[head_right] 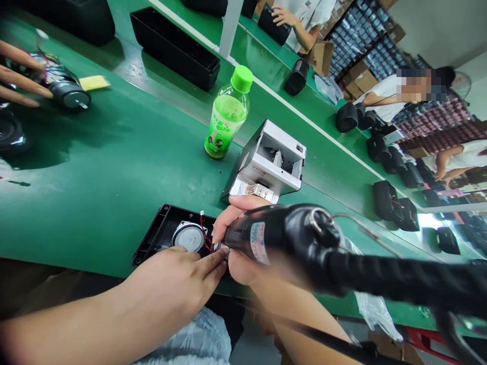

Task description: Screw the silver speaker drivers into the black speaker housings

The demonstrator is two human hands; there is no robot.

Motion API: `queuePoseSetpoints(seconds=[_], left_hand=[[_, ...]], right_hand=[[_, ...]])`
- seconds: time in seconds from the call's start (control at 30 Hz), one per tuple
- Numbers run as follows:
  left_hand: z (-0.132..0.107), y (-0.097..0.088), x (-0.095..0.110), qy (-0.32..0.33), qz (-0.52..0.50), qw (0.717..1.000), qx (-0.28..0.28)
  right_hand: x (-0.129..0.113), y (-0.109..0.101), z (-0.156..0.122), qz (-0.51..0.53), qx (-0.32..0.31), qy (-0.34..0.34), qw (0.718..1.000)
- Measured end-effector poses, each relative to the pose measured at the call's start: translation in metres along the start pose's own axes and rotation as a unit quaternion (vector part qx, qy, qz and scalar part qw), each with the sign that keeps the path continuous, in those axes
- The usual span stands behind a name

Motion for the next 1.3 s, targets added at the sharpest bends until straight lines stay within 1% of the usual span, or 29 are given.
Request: queuePoseSetpoints(seconds=[0.1, 0.17, 0.2, 0.27, 0.3, 0.33, 0.37, 0.43, 0.47, 0.53, 0.6, 0.7, 0.73, 0.8, 0.83, 0.9, 0.93, 1.0, 1.07, 1.13, 1.2, 1.3], left_hand=[[-0.002, 0.0, 0.0, -0.004, 0.003, 1.0, 0.005], [-0.009, -0.002, -0.002, -0.008, 0.021, 0.999, 0.04], [-0.015, -0.003, -0.004, -0.008, 0.033, 0.997, 0.069], [-0.029, -0.006, -0.01, -0.006, 0.051, 0.991, 0.125], [-0.036, -0.007, -0.014, -0.008, 0.05, 0.988, 0.146], [-0.041, -0.007, -0.019, -0.013, 0.041, 0.986, 0.159], [-0.045, -0.007, -0.024, -0.017, 0.026, 0.986, 0.164], [-0.045, -0.008, -0.033, -0.015, -0.009, 0.986, 0.167], [-0.042, -0.008, -0.036, -0.007, -0.022, 0.986, 0.168], [-0.032, -0.01, -0.039, 0.016, -0.035, 0.986, 0.163], [-0.021, -0.011, -0.041, 0.035, -0.039, 0.985, 0.162], [-0.012, -0.01, -0.042, 0.048, -0.053, 0.985, 0.159], [-0.012, -0.009, -0.043, 0.043, -0.061, 0.985, 0.158], [-0.014, -0.007, -0.044, 0.02, -0.079, 0.983, 0.163], [-0.017, -0.006, -0.045, 0.005, -0.086, 0.981, 0.172], [-0.022, -0.006, -0.047, -0.025, -0.092, 0.976, 0.196], [-0.024, -0.005, -0.048, -0.038, -0.092, 0.974, 0.202], [-0.027, -0.004, -0.051, -0.048, -0.094, 0.973, 0.205], [-0.029, -0.003, -0.052, -0.046, -0.098, 0.973, 0.205], [-0.03, -0.002, -0.053, -0.041, -0.106, 0.973, 0.203], [-0.03, -0.001, -0.054, -0.039, -0.113, 0.972, 0.201], [-0.028, 0.0, -0.054, -0.037, -0.12, 0.972, 0.201]], right_hand=[[-0.006, 0.007, 0.005, 0.012, 0.009, -0.07, 0.997], [-0.022, 0.006, 0.01, 0.018, 0.006, -0.095, 0.995], [-0.033, 0.002, 0.012, 0.021, 0.016, -0.103, 0.994], [-0.06, -0.014, 0.015, 0.021, 0.073, -0.111, 0.991], [-0.073, -0.024, 0.017, 0.013, 0.111, -0.101, 0.989], [-0.085, -0.033, 0.02, -0.002, 0.136, -0.102, 0.985], [-0.095, -0.04, 0.025, -0.021, 0.129, -0.111, 0.985], [-0.106, -0.046, 0.037, -0.049, 0.102, -0.173, 0.978], [-0.106, -0.047, 0.045, -0.054, 0.093, -0.201, 0.974], [-0.098, -0.045, 0.058, -0.051, 0.118, -0.229, 0.965], [-0.086, -0.04, 0.069, -0.048, 0.139, -0.202, 0.968], [-0.072, -0.031, 0.075, -0.032, 0.128, -0.149, 0.98], [-0.069, -0.031, 0.075, -0.032, 0.125, -0.135, 0.982], [-0.066, -0.035, 0.073, -0.04, 0.146, -0.15, 0.977], [-0.064, -0.037, 0.072, -0.043, 0.156, -0.163, 0.973], [-0.057, -0.041, 0.071, -0.032, 0.155, -0.17, 0.973], [-0.055, -0.043, 0.069, -0.019, 0.152, -0.171, 0.973], [-0.055, -0.044, 0.061, 0.009, 0.142, -0.146, 0.979], [-0.064, -0.042, 0.048, 0.031, 0.141, -0.126, 0.982], [-0.077, -0.037, 0.031, 0.043, 0.137, -0.1, 0.985], [-0.089, -0.029, 0.014, 0.041, 0.13, -0.091, 0.986], [-0.095, -0.018, -0.009, 0.029, 0.117, -0.095, 0.988]])
Point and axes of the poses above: each hand's wrist, its own z-axis towards the middle knuckle, its own y-axis out of the palm, x = y × z, the point moved 4 cm from there along z, towards the middle knuckle, and after that the axes turned 11 degrees about -x, right-handed, at the moved point
